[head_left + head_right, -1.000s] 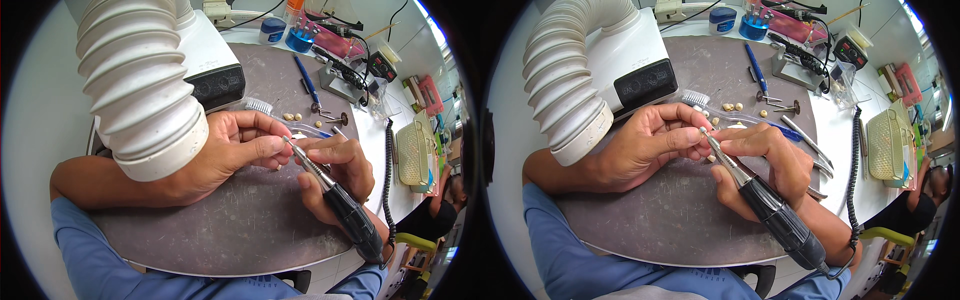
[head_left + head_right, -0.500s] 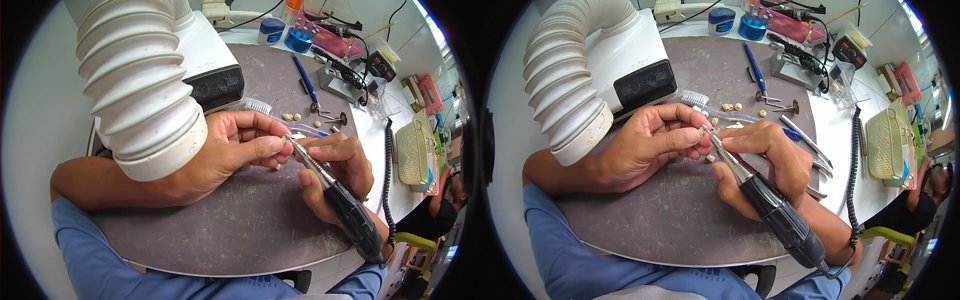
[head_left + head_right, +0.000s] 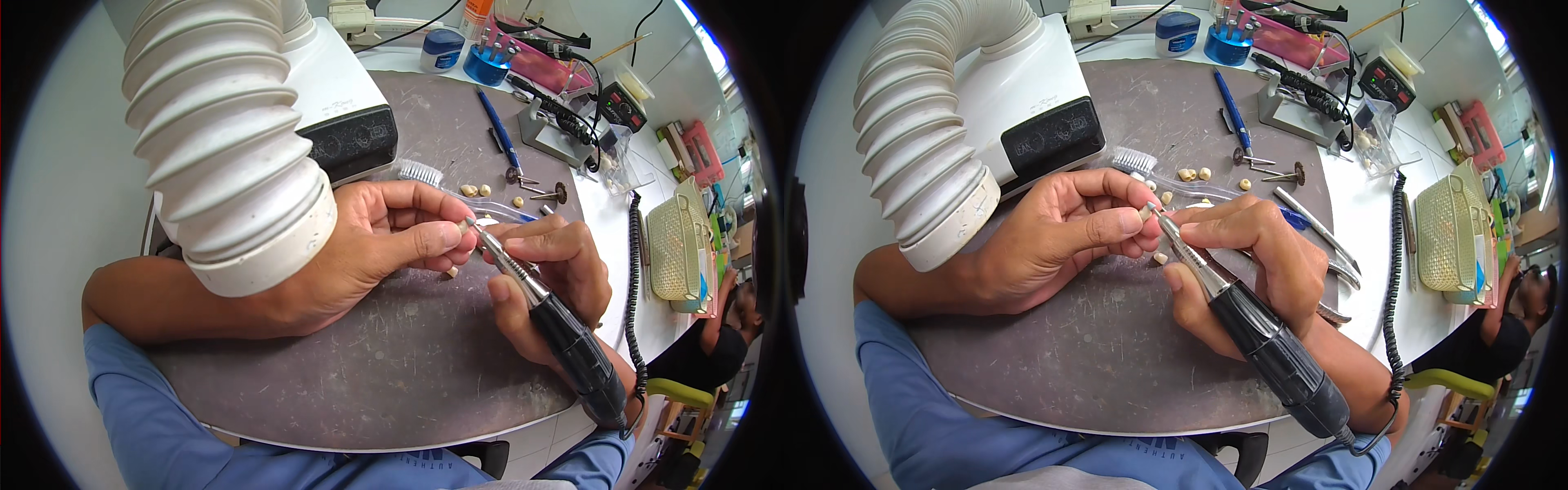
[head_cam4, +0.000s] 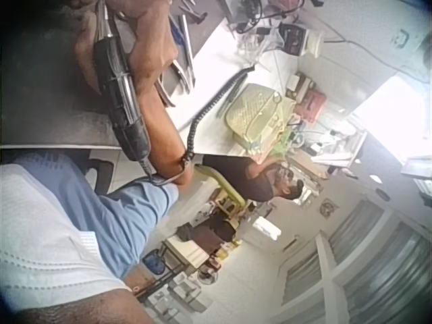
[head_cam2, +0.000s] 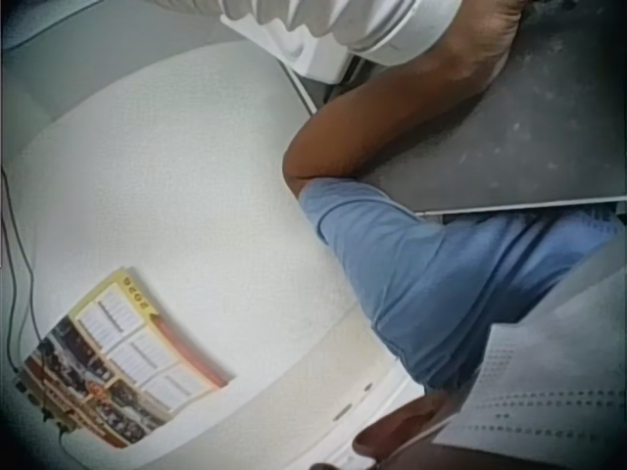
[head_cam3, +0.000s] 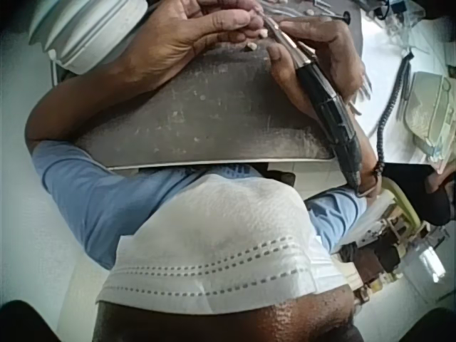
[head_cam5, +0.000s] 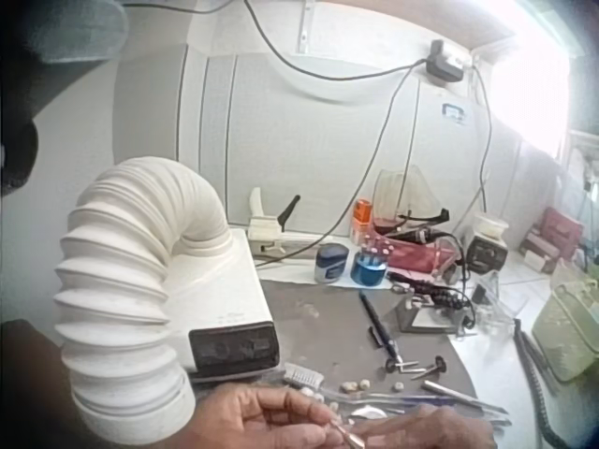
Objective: The person compares two dental molds by hand and then uses a rotary tool to shape and refine small dental prosthetic pieces on a workbench.
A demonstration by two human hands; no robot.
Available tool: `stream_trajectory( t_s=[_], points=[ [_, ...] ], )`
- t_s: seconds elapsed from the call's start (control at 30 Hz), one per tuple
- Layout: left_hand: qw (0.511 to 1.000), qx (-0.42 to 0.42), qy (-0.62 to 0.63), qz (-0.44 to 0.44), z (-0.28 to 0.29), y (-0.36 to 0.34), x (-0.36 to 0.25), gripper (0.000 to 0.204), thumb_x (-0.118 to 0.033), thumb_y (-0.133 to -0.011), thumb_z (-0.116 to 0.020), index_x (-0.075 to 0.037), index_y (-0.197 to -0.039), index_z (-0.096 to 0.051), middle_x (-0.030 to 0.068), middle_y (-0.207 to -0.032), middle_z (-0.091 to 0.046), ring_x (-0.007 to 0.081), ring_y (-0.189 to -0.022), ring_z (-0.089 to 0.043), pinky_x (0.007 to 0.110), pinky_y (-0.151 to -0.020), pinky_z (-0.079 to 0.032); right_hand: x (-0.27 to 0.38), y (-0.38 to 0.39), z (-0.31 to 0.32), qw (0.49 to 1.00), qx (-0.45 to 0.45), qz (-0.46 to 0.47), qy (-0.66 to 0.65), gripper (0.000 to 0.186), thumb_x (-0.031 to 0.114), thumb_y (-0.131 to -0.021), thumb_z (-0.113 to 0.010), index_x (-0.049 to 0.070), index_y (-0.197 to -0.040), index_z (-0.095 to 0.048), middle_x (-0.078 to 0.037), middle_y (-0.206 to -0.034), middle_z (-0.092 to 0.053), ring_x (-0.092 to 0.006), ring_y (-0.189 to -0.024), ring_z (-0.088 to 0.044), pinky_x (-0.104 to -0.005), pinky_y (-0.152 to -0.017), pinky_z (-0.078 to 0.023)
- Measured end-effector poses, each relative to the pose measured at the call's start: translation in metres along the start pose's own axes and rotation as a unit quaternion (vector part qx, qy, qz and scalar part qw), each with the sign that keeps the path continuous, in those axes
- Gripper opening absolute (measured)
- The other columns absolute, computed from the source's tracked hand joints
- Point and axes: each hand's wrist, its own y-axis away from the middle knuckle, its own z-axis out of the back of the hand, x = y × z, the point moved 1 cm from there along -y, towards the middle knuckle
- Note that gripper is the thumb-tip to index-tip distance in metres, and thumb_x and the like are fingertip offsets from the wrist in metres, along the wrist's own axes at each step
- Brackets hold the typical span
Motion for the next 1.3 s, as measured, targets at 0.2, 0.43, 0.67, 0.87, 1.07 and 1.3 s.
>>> stream_trajectory(
  t_s=[0.2,0.43,0.67,0.87,1.07,1.3],
  points=[
    [1.0,-0.006,-0.003,0.003,0.0005,0.001,0.0009,0.023,-0.012,-0.094,-0.063,0.0,-0.114,-0.058,0.0075,-0.103,-0.066,0.0122,-0.099,-0.063,0.024,-0.09,-0.051,0.0048,-0.0014,0.0051,0.996,0.089,-0.008,0.021,0.028,0.01,-0.086,-0.068,-0.004,-0.102,-0.049,-0.019,-0.092,-0.062,-0.0262,-0.09,-0.068,-0.0335,-0.08,-0.053],
    [1.0,-0.004,-0.006,-0.002,0.001,0.001,0.0014,0.023,-0.012,-0.094,-0.063,0.0,-0.113,-0.059,0.0074,-0.104,-0.066,0.0119,-0.098,-0.063,0.024,-0.089,-0.051,0.0051,-0.0013,0.005,0.995,0.095,-0.009,0.017,0.028,0.009,-0.087,-0.067,-0.004,-0.102,-0.049,-0.018,-0.092,-0.062,-0.0265,-0.091,-0.068,-0.0337,-0.081,-0.052],
    [1.0,-0.005,0.0,0.003,0.0008,0.0001,0.002,0.022,-0.01,-0.094,-0.062,0.0,-0.114,-0.058,0.0077,-0.104,-0.065,0.0123,-0.098,-0.064,0.025,-0.09,-0.051,0.001,-0.001,0.0018,1.0,0.004,-0.004,-0.005,0.028,0.002,-0.07,-0.074,-0.006,-0.092,-0.059,-0.02,-0.083,-0.068,-0.0262,-0.076,-0.071,-0.0313,-0.068,-0.056],
    [1.0,-0.007,-0.003,0.005,-0.0008,0.0015,0.0003,0.024,-0.009,-0.094,-0.061,0.001,-0.116,-0.057,0.0074,-0.104,-0.065,0.0129,-0.099,-0.064,0.025,-0.09,-0.051,0.0038,-0.0008,0.0036,0.996,0.081,-0.021,0.015,0.027,0.01,-0.087,-0.067,-0.004,-0.102,-0.049,-0.018,-0.09,-0.063,-0.0262,-0.089,-0.068,-0.0327,-0.08,-0.052],
    [1.0,-0.007,-0.007,-0.006,0.0019,-0.0001,0.0022,0.022,-0.011,-0.095,-0.061,-0.001,-0.114,-0.057,0.0076,-0.104,-0.065,0.0132,-0.097,-0.064,0.025,-0.088,-0.051,0.0034,0.0022,0.0051,0.997,0.066,-0.033,0.01,0.027,0.01,-0.087,-0.067,-0.004,-0.102,-0.049,-0.018,-0.09,-0.062,-0.0251,-0.089,-0.067,-0.0326,-0.08,-0.052],
    [1.0,-0.007,0.002,-0.009,0.0015,-0.0001,0.0032,0.02,-0.011,-0.095,-0.061,-0.002,-0.112,-0.057,0.008,-0.103,-0.065,0.0128,-0.096,-0.064,0.025,-0.086,-0.052,0.0041,0.0003,0.0056,0.997,0.077,-0.021,0.013,0.028,0.01,-0.087,-0.066,-0.004,-0.102,-0.049,-0.018,-0.09,-0.061,-0.025,-0.089,-0.067,-0.0325,-0.08,-0.052]
  ],
)
